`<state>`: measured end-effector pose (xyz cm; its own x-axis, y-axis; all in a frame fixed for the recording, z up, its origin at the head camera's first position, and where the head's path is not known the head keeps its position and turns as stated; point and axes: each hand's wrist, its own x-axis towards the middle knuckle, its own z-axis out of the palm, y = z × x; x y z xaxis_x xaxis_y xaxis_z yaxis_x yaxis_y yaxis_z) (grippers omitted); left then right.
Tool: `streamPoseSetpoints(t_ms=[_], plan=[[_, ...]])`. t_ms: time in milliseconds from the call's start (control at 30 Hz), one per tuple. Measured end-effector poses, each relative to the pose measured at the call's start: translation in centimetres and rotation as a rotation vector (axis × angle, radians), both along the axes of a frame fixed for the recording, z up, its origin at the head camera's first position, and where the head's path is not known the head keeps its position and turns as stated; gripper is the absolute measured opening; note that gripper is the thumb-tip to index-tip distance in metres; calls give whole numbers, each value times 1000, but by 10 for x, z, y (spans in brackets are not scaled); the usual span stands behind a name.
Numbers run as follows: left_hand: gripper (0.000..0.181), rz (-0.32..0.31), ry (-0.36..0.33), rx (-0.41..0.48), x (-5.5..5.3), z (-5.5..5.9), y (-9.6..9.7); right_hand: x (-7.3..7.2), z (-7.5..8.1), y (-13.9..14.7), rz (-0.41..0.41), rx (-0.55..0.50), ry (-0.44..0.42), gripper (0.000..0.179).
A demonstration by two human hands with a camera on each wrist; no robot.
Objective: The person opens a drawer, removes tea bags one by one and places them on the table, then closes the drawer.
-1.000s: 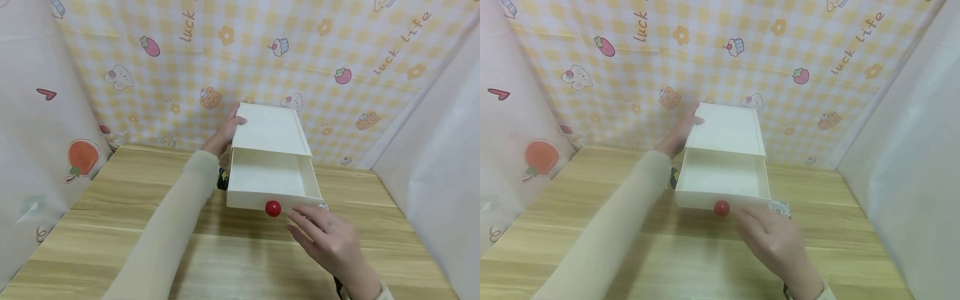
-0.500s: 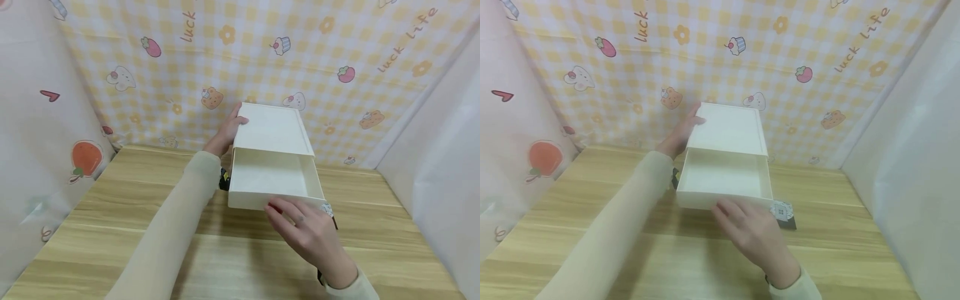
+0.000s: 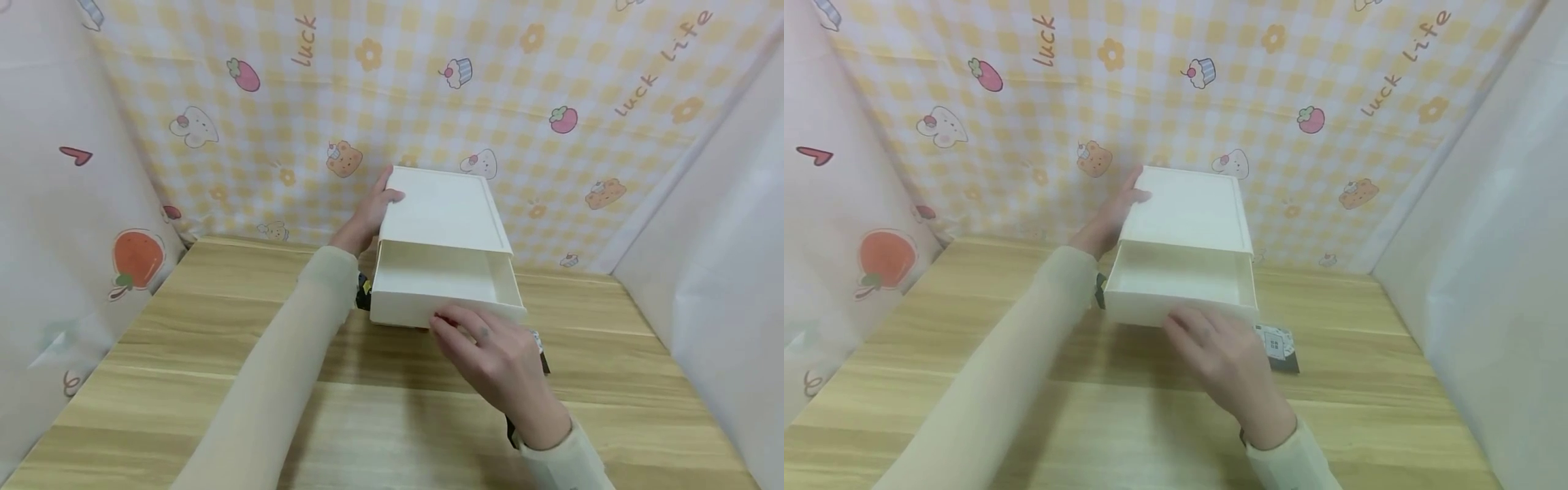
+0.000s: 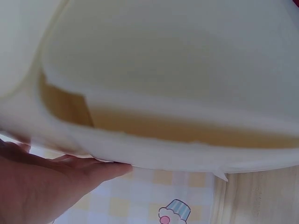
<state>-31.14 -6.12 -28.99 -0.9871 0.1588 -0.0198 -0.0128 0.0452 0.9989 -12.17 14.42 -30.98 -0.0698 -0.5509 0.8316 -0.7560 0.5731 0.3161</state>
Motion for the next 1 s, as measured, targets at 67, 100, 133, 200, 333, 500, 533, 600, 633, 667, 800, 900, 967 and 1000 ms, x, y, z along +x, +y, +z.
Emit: streamPoseSetpoints(t_ms=[67,100,133,200,333,500,533,600,633,667,800,900,967,1000], plan=[[73,1,0,-8,-1,0,0,-4,-2,1,-30,6,-25,20],[73,2,0,-11,-1,0,0,-6,-3,2,-45,12,-46,20],[73,3,0,-14,-1,0,0,-8,-4,2,-59,16,-63,20],[73,6,1,-13,-1,0,1,-12,-5,3,-81,25,-104,19],[73,6,0,-3,-3,-1,2,-19,-8,4,-116,35,-172,12],[74,13,-6,-3,-4,-2,2,-28,-7,3,-177,51,-228,21],[73,17,-6,-7,-4,-2,1,-30,-7,2,-189,52,-238,22],[73,22,-6,-15,-3,-2,1,-33,-8,1,-208,55,-253,21],[72,26,-5,-18,-3,-2,1,-36,-8,0,-214,51,-256,21],[72,28,-5,-18,-3,-2,1,-38,-8,0,-222,48,-262,21],[72,34,1,-22,-2,-2,1,-49,-9,-3,-237,24,-269,18],[72,32,4,-19,-2,-1,1,-56,-9,-4,-244,6,-274,17],[72,33,4,-19,-2,-1,1,-59,-9,-4,-249,-4,-283,16],[71,33,3,-17,-1,-1,1,-61,-9,-4,-249,-9,-289,16]])
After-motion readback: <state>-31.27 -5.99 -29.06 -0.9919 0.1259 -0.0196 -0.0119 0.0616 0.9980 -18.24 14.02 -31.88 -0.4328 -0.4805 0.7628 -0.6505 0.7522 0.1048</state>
